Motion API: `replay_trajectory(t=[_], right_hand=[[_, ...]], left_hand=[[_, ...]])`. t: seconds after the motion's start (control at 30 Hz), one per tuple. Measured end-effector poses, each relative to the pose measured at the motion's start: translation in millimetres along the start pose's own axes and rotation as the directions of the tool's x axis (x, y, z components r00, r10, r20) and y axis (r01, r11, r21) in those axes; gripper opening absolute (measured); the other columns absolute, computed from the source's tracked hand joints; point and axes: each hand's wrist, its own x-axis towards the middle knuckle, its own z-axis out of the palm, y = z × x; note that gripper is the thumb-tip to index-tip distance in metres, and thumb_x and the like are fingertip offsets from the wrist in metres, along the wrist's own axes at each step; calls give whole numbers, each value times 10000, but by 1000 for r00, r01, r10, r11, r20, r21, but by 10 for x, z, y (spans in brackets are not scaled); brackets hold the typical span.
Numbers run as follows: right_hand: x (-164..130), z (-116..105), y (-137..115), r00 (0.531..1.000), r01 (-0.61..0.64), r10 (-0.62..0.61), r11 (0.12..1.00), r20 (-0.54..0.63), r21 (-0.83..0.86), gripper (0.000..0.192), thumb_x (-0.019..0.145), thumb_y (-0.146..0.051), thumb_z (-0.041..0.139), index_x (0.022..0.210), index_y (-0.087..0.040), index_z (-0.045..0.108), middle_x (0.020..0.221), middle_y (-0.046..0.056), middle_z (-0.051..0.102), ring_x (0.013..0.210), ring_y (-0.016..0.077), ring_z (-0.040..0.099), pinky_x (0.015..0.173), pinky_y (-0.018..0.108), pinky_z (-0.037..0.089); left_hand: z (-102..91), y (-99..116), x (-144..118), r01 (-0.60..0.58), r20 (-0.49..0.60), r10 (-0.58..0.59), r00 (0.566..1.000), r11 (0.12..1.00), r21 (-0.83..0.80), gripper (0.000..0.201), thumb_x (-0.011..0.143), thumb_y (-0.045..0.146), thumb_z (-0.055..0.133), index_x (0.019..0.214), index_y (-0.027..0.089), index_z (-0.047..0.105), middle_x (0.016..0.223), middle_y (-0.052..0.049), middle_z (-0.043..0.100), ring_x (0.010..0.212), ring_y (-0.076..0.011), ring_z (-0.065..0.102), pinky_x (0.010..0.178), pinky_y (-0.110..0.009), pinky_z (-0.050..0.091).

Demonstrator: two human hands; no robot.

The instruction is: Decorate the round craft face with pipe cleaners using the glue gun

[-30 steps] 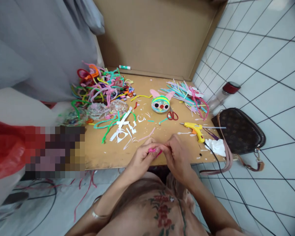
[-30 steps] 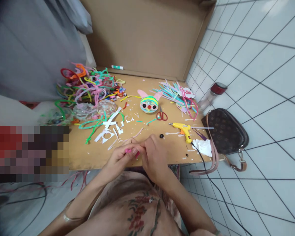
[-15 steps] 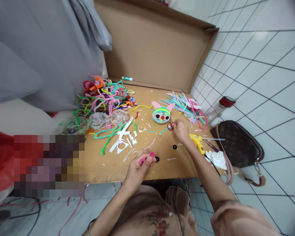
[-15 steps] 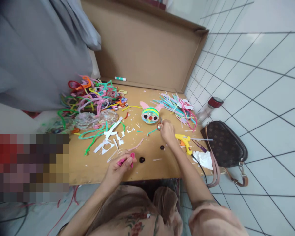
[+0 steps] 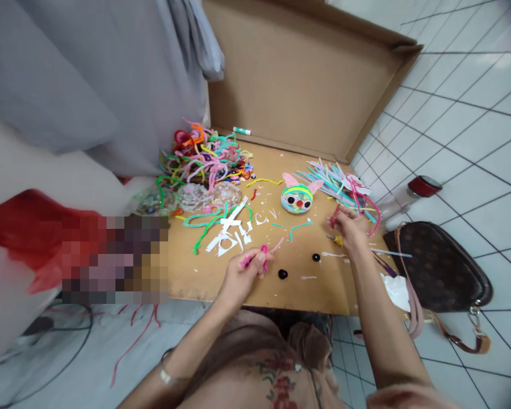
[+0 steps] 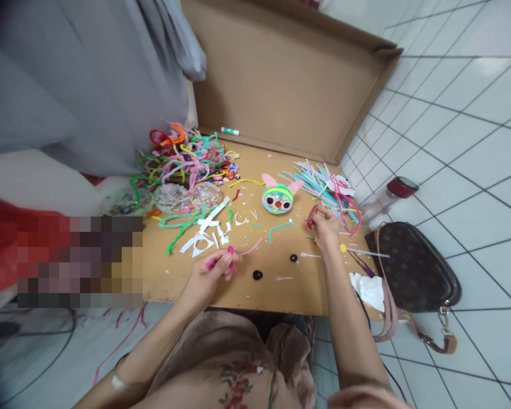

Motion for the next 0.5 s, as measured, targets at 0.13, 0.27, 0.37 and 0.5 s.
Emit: replay_trajectory(t=[0.13,0.27,0.37,0.5], right_hand=[[-766,-290,-19,906,-150,-173,723,387,674,447,653,-531,838,951,-226,705,688,-8,593,600,141,522,593,287,464],[-1496,-271,-112,787,-324,-255,604,561,729,708,640,-784,764,1065,-220,725,819,40,623,669,165,525,642,325,439],[-1684,-165,-136,738,-384,-254,604,625,698,705,635,-803,752,1015,-210,713,753,21,594,651,157,498,640,311,388],[-1650,-77,-100,717,-412,-239,612,655,675,672,677,-794,731,1006,-208,692,705,10,585,639,154,487,635,298,364]], left_hand=[[86,75,283,-39,46,39,998,999,1,514,807,663,662,783,151,696,630,-15,607,558,-118,508,577,-258,425],[217,170,459,-138,102,127,987,985,104,469,863,613,620,749,161,675,636,-17,605,574,-123,490,578,-253,411],[284,210,445,-225,122,200,972,941,252,412,924,512,570,718,168,663,642,-13,604,639,-141,520,651,-260,428],[309,199,354,-313,153,275,949,871,378,344,957,381,528,717,167,651,694,-12,615,683,-144,537,702,-259,424]])
